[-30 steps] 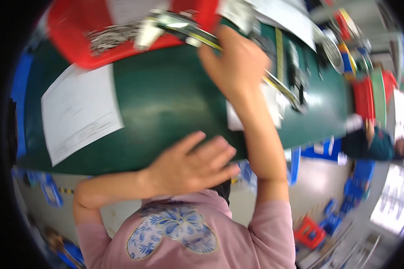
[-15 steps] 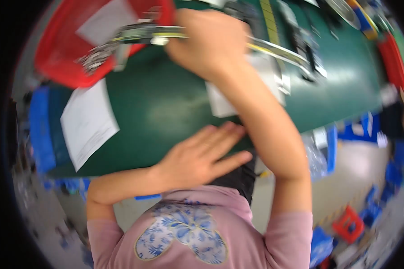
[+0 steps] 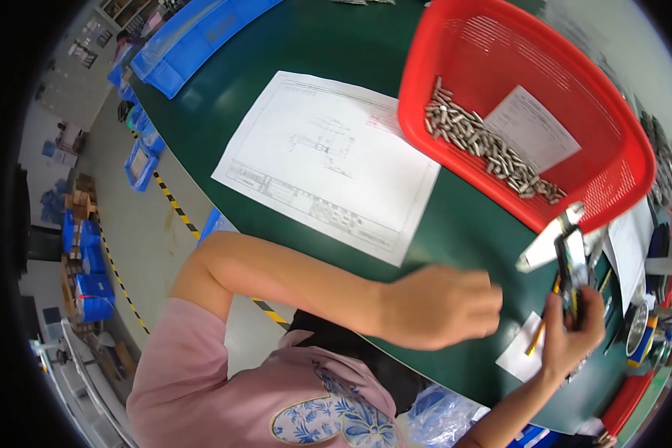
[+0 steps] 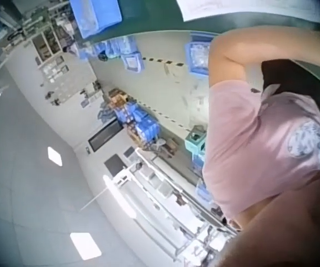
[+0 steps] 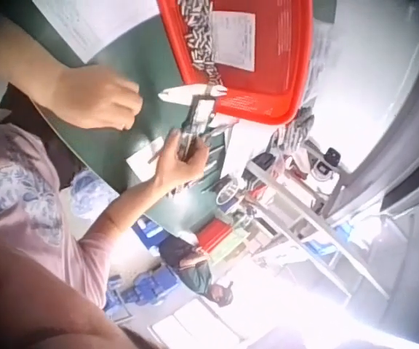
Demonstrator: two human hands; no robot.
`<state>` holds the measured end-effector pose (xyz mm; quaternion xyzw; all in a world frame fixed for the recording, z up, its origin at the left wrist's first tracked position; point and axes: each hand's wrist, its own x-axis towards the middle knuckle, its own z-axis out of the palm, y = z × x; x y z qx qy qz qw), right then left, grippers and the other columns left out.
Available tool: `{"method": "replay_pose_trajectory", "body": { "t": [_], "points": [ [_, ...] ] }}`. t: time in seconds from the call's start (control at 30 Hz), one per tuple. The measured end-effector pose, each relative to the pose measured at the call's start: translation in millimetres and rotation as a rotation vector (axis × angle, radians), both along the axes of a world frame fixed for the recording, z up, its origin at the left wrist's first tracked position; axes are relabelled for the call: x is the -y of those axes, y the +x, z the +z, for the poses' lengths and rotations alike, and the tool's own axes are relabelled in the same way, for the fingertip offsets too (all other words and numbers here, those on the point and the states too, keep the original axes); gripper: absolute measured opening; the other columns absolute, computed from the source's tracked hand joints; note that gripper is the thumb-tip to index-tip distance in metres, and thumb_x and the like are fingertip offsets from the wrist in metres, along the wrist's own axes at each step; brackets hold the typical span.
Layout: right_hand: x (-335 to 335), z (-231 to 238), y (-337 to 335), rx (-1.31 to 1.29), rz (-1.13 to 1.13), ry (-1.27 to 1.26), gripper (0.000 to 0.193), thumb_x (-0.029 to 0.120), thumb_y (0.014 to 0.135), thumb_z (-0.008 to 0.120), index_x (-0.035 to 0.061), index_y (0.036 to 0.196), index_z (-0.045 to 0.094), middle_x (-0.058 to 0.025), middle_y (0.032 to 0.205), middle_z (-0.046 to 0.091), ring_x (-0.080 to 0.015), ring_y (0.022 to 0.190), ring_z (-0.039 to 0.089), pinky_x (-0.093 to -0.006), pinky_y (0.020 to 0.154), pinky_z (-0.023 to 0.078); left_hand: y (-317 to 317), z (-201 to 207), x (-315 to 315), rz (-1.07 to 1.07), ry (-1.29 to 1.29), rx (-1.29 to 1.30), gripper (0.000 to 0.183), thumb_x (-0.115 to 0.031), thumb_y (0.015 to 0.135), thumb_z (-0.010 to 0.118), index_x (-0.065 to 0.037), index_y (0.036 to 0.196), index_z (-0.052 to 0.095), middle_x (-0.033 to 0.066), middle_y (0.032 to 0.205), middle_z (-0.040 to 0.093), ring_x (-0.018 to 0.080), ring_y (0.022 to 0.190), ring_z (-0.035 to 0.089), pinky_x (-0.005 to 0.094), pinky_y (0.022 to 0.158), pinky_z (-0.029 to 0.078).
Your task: Using a digital caliper to measure the dimensions of small metal components according to a technical specification sheet.
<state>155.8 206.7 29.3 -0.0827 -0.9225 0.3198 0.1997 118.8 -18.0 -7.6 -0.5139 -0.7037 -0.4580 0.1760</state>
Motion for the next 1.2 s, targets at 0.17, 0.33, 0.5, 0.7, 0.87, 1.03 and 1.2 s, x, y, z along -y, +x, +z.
{"method": "replay_pose_trajectory", "body": {
  "t": [0.17,0.33,0.5,0.7,0.87,1.03,1.2],
  "points": [
    [25.6,9.8,-15.8,-0.184,0.005,0.095,0.028,0.021,0.072,0.067,0.0001,0.083,0.051,0.0051,0.061,0.040,-0.0034,0.051,0.028,-0.0202,0.044,0.017,-36.8,-2.2,30.9,0.005,0.229,0.913,0.009,0.000,0.077,0.057,-0.002,0.085,0.055,0.0062,0.083,0.051,0.0169,0.075,0.055,0.0268,0.058,0.045],
    [40.1,-7.8,-22.3,-0.161,0.151,0.328,0.045,0.040,0.070,0.065,-0.0012,0.078,0.051,0.0014,0.057,0.039,-0.0061,0.049,0.031,-0.0226,0.043,0.019,-44.0,-7.7,31.5,0.090,0.295,0.827,0.007,0.000,0.077,0.055,-0.003,0.084,0.053,0.0072,0.079,0.050,0.0197,0.070,0.053,0.0290,0.058,0.043],
    [20.6,-29.0,-11.7,-0.073,0.099,0.330,0.043,0.040,0.068,0.065,-0.0004,0.074,0.050,0.0004,0.054,0.038,-0.0082,0.045,0.031,-0.0241,0.041,0.019,-46.9,-7.6,36.0,0.127,0.325,0.815,0.008,-0.001,0.078,0.053,-0.003,0.084,0.049,0.0082,0.078,0.049,0.0251,0.067,0.051,0.0335,0.059,0.040],
    [14.5,-37.7,-8.8,-0.105,0.082,0.171,0.033,0.019,0.074,0.066,-0.0040,0.093,0.052,0.0037,0.071,0.044,-0.0036,0.058,0.035,-0.0172,0.049,0.024,-54.6,-9.3,39.9,0.172,0.362,0.805,0.007,-0.002,0.081,0.051,-0.003,0.086,0.047,0.0090,0.079,0.052,0.0260,0.069,0.052,0.0336,0.060,0.041],
    [18.0,-32.6,-4.7,-0.054,0.112,0.179,0.034,0.019,0.072,0.068,-0.0029,0.093,0.053,0.0044,0.071,0.044,-0.0029,0.057,0.034,-0.0167,0.047,0.023,-50.9,-10.2,40.9,0.178,0.376,0.834,0.008,-0.003,0.083,0.050,-0.003,0.091,0.048,0.0095,0.081,0.055,0.0233,0.072,0.055,0.0311,0.063,0.043],
    [19.6,-24.4,1.2,-0.141,0.176,0.283,0.042,0.030,0.066,0.073,-0.0017,0.085,0.053,0.0033,0.064,0.044,-0.0039,0.052,0.033,-0.0191,0.044,0.022,-50.0,-6.3,37.3,-0.118,0.554,1.269,0.010,-0.009,0.087,0.051,-0.002,0.094,0.051,0.0040,0.086,0.057,0.0088,0.076,0.055,0.0230,0.064,0.044],
    [57.2,-9.3,-16.8,-0.089,0.243,0.567,0.054,0.049,0.054,0.075,0.0021,0.069,0.053,-0.0048,0.053,0.046,-0.0177,0.042,0.044,-0.0281,0.039,0.031,-58.3,-3.3,54.4,0.007,0.406,1.412,0.014,-0.013,0.084,0.057,-0.005,0.094,0.052,0.0014,0.085,0.055,0.0060,0.075,0.052,0.0201,0.061,0.044]
  ]
}}
